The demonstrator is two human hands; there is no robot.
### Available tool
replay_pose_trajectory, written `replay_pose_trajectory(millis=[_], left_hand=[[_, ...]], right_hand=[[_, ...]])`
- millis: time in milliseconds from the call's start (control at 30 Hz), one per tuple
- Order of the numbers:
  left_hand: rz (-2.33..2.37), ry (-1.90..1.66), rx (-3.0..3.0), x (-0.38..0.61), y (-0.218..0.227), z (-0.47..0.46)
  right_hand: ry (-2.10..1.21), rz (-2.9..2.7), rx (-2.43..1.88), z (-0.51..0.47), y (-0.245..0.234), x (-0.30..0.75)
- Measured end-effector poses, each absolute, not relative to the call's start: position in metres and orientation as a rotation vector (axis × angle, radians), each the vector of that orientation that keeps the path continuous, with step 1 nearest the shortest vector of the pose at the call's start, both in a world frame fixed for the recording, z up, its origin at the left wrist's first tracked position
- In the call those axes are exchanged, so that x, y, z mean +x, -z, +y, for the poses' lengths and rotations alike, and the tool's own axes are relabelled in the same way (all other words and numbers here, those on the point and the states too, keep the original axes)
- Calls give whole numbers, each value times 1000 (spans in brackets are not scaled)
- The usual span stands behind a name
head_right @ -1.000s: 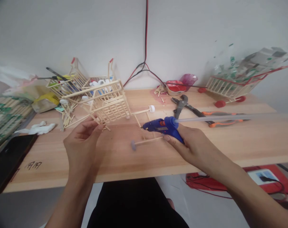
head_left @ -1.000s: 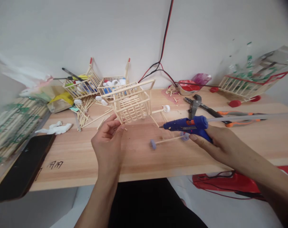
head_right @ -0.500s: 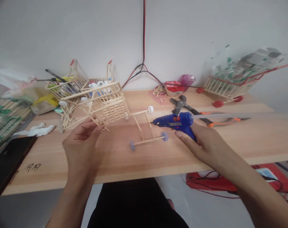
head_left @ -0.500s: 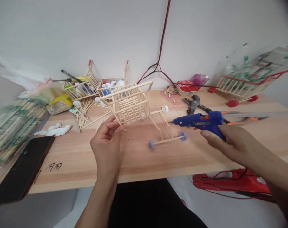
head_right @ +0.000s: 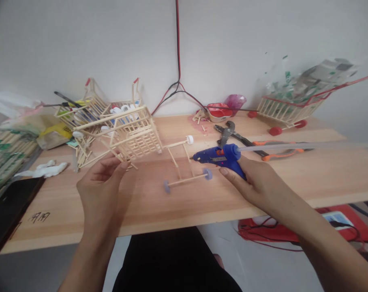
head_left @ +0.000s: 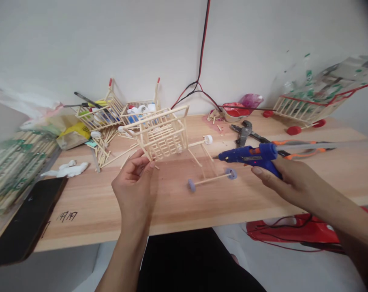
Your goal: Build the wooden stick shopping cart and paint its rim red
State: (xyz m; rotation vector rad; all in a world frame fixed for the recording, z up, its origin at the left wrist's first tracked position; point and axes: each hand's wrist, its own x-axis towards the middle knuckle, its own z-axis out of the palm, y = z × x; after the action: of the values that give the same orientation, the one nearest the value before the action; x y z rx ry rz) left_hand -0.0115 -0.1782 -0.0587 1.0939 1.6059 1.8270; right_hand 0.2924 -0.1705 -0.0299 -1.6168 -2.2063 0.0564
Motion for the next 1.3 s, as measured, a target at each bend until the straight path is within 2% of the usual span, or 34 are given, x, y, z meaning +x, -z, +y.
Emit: replay_pose_trajectory(millis=[500,600,767,900,1100,1300], left_hand=[[1594,-1819,1095,-12,60,-180],[1588,-1818,1097,-12,59,-179],[1657,-1818,1072,-11,58,-180],[1677,-1831,1063,-11,58,-179],[1641,-1868,1048,-11,59,-179],[1604,-1879,1049,-10,59,-177]], right_hand=[[-154,-2150,-1714,-173,31,297],[-184,-2244,-1603,-175,33,303],[62,-2409,-1308,-170,44,308],[244,-2317,-1354,-168,48,318],[354,-2220,-1459,-158,33,380],[107,-2323,-1609,-131,37,482]])
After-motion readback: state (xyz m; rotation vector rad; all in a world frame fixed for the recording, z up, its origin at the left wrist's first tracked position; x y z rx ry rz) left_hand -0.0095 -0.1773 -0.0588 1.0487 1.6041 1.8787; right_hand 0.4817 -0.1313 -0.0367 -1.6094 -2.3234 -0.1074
